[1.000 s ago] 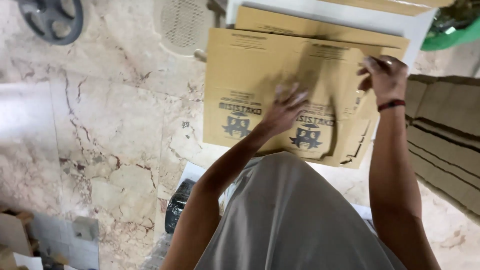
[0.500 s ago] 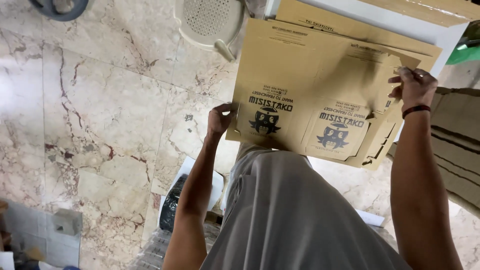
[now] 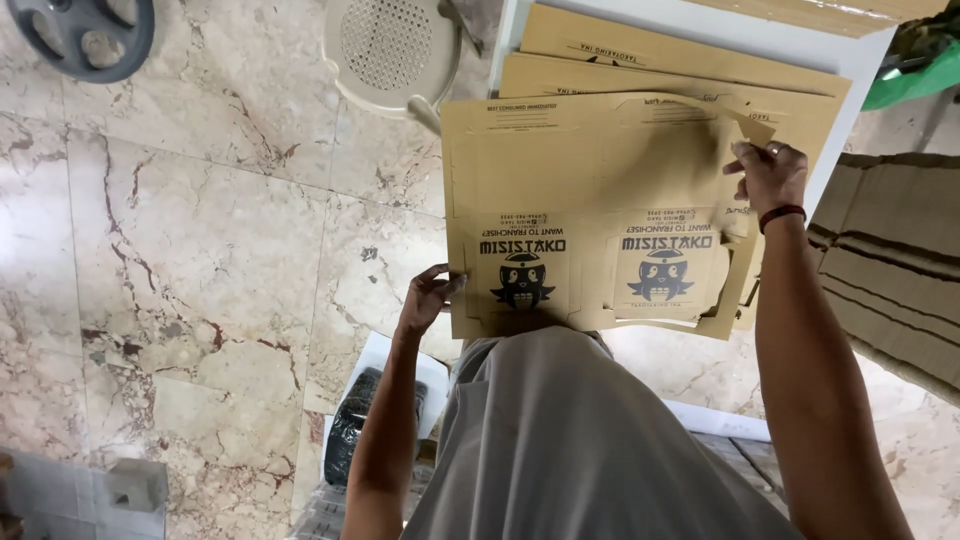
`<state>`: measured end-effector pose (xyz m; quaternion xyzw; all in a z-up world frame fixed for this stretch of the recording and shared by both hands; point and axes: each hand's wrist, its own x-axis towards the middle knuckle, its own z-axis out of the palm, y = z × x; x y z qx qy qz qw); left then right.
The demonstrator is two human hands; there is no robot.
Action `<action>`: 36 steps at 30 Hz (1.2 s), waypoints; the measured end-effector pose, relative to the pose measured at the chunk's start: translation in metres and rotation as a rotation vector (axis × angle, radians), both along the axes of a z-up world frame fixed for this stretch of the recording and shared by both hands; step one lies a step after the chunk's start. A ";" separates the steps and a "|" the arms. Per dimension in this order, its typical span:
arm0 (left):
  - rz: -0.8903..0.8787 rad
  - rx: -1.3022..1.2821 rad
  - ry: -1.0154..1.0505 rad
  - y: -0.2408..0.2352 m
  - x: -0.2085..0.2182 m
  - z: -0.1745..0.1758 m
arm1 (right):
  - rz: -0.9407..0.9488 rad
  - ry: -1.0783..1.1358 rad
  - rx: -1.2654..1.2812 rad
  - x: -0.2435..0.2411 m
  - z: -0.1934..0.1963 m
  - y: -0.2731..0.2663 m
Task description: Manually punching out waste material from pre-cut cardboard sheets and stacking the finished products.
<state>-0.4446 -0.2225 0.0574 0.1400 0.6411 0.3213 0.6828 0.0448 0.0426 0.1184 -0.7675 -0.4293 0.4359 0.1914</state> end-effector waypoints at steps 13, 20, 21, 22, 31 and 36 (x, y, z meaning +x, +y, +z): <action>-0.488 0.632 0.668 0.028 0.139 0.191 | 0.014 0.050 0.181 -0.016 0.104 0.006; -0.079 0.778 0.377 0.035 0.105 0.111 | -0.090 0.168 0.195 0.006 0.085 0.005; 0.101 0.768 0.333 0.028 0.092 0.067 | -0.094 0.242 0.261 0.016 0.076 0.007; 0.088 0.767 0.331 0.023 0.083 0.055 | -0.107 0.243 0.259 0.012 0.083 0.005; 0.589 -0.061 -0.274 0.037 0.040 -0.069 | 0.068 0.075 0.191 0.055 -0.014 0.019; -0.539 0.539 1.123 0.134 0.098 0.009 | 0.255 -0.068 0.321 0.005 0.071 -0.010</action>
